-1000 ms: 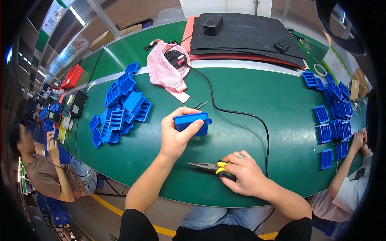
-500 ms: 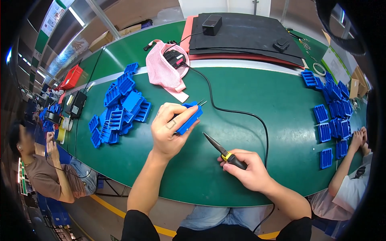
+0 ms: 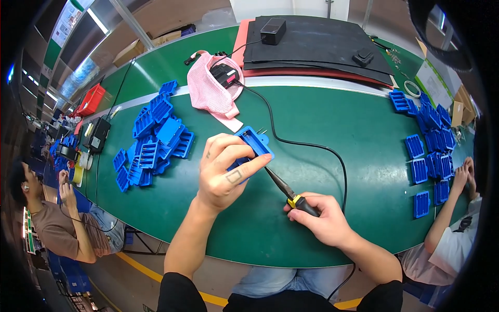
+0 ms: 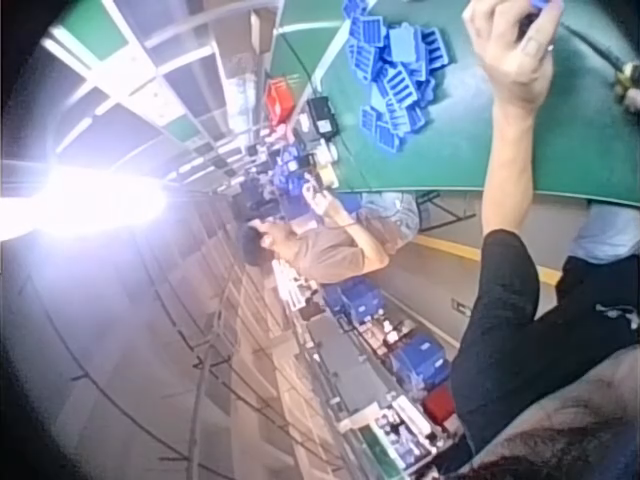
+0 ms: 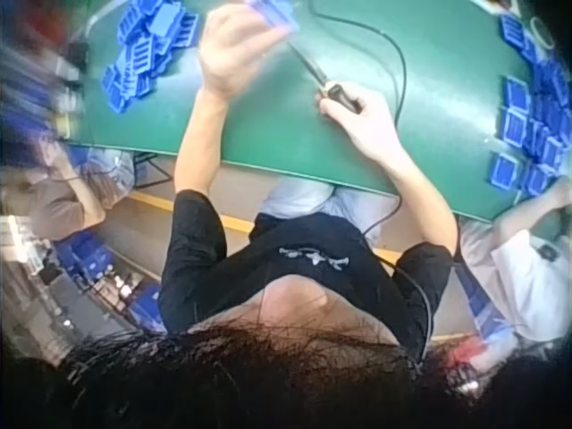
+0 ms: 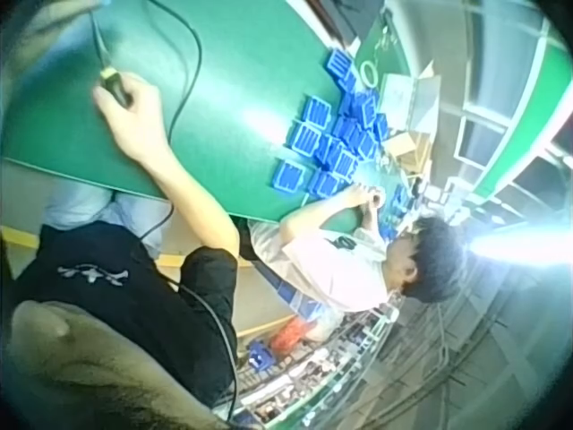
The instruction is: Assembling small blue plastic components using needle-nose pliers at a factory workbench.
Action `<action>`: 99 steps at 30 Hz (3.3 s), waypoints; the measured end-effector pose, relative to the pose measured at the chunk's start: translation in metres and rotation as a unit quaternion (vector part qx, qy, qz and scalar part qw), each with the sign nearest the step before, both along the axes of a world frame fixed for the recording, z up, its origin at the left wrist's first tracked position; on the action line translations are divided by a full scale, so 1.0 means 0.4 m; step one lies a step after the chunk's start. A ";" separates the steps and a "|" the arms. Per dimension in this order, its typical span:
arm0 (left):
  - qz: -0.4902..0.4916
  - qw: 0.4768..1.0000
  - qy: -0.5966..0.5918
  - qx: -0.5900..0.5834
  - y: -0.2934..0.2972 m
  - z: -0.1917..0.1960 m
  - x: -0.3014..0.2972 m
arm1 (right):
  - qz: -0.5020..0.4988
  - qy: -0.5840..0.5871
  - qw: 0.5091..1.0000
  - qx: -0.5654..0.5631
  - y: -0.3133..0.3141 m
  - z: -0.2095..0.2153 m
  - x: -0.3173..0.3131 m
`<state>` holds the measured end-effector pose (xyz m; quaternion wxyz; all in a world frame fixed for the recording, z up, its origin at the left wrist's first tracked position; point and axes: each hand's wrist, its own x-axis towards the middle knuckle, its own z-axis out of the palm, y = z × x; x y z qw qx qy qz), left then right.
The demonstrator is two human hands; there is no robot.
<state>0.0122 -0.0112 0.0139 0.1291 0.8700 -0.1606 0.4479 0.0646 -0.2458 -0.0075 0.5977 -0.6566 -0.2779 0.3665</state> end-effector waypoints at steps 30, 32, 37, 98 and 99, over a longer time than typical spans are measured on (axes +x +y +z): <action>0.090 0.988 0.029 -0.125 0.065 -0.001 -0.006 | -0.071 -0.474 0.870 -0.114 -0.045 -0.008 0.021; 0.062 0.986 0.058 -0.146 0.050 -0.006 -0.009 | -0.062 -0.506 0.847 -0.149 -0.050 0.007 0.026; -0.008 0.992 0.030 -0.124 -0.007 0.020 -0.049 | -0.150 -0.449 0.881 0.026 -0.077 0.042 0.038; -0.057 0.569 0.262 -0.777 -0.503 -0.310 -0.435 | -0.207 0.061 0.971 0.101 -0.203 -0.268 -0.419; -0.054 0.562 0.260 -0.784 -0.505 -0.305 -0.431 | -0.199 0.073 0.972 0.104 -0.206 -0.272 -0.421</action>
